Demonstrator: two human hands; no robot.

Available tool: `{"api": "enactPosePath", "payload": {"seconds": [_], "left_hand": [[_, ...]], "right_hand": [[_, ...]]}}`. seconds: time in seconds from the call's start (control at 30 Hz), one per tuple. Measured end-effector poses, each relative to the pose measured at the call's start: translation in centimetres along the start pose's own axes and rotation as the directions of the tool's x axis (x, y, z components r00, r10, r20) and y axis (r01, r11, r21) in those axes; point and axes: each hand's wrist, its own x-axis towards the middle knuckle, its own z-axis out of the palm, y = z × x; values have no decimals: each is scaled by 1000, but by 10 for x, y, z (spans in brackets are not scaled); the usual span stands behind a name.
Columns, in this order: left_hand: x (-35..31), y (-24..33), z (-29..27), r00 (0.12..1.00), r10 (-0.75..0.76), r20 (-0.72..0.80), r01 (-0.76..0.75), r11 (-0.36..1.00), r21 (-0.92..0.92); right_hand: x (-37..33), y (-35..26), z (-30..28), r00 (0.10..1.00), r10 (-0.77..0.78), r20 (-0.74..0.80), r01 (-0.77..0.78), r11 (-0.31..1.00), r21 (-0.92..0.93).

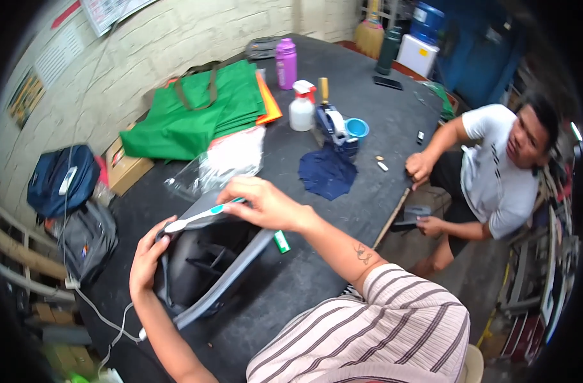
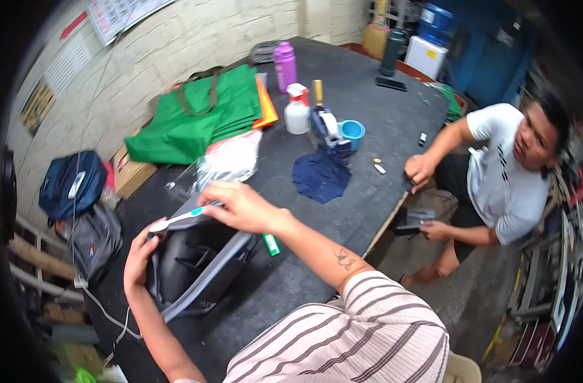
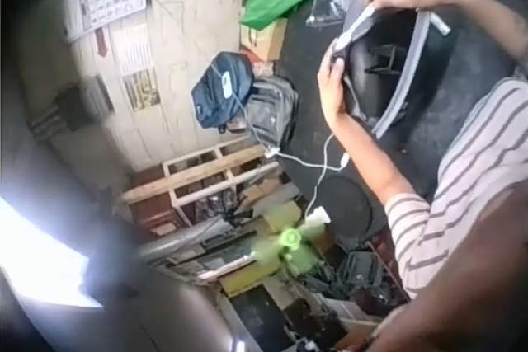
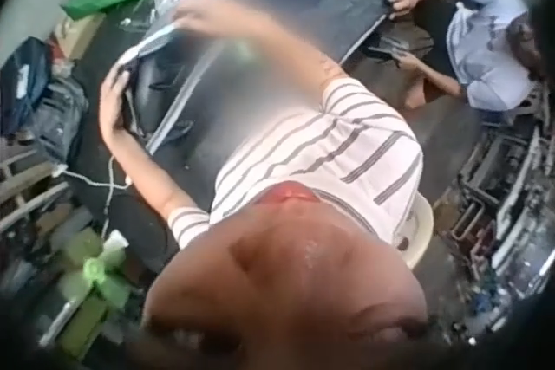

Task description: The recorder is trimming loose threads and cleaning a grey textile bag using a small tool, a toothbrush, and a lighter.

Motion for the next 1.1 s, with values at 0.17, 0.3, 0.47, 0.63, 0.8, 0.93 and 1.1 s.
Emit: {"api": "enactPosePath", "payload": {"seconds": [0.17, 0.3, 0.47, 0.63, 0.8, 0.93, 1.1], "left_hand": [[-12, -18, -11, 978, -100, -182, 114, 991, 67], [-4, -8, 6, 983, -53, -177, 74, 991, 113], [-4, -2, 7, 985, -99, -140, 115, 988, 108], [-5, -4, 6, 984, -97, -149, 109, 991, 77], [-2, -12, 4, 988, -71, -135, 85, 992, 97], [-1, -11, 5, 986, -90, -143, 102, 991, 82], [-6, -10, 0, 987, -78, -139, 95, 988, 120]], "right_hand": [[-3, -33, -5, 995, -46, -93, 64, 977, 202], [-10, -39, 1, 998, -68, 0, 67, 977, 202], [-12, -34, 12, 999, -36, -6, 36, 992, 118], [-11, -31, 18, 999, -34, 12, 32, 990, 135], [-11, -28, 19, 999, -27, 18, 24, 991, 132], [-10, -30, 16, 999, -17, 32, 13, 993, 120], [-10, -35, 14, 996, -48, 73, 35, 985, 171]]}}
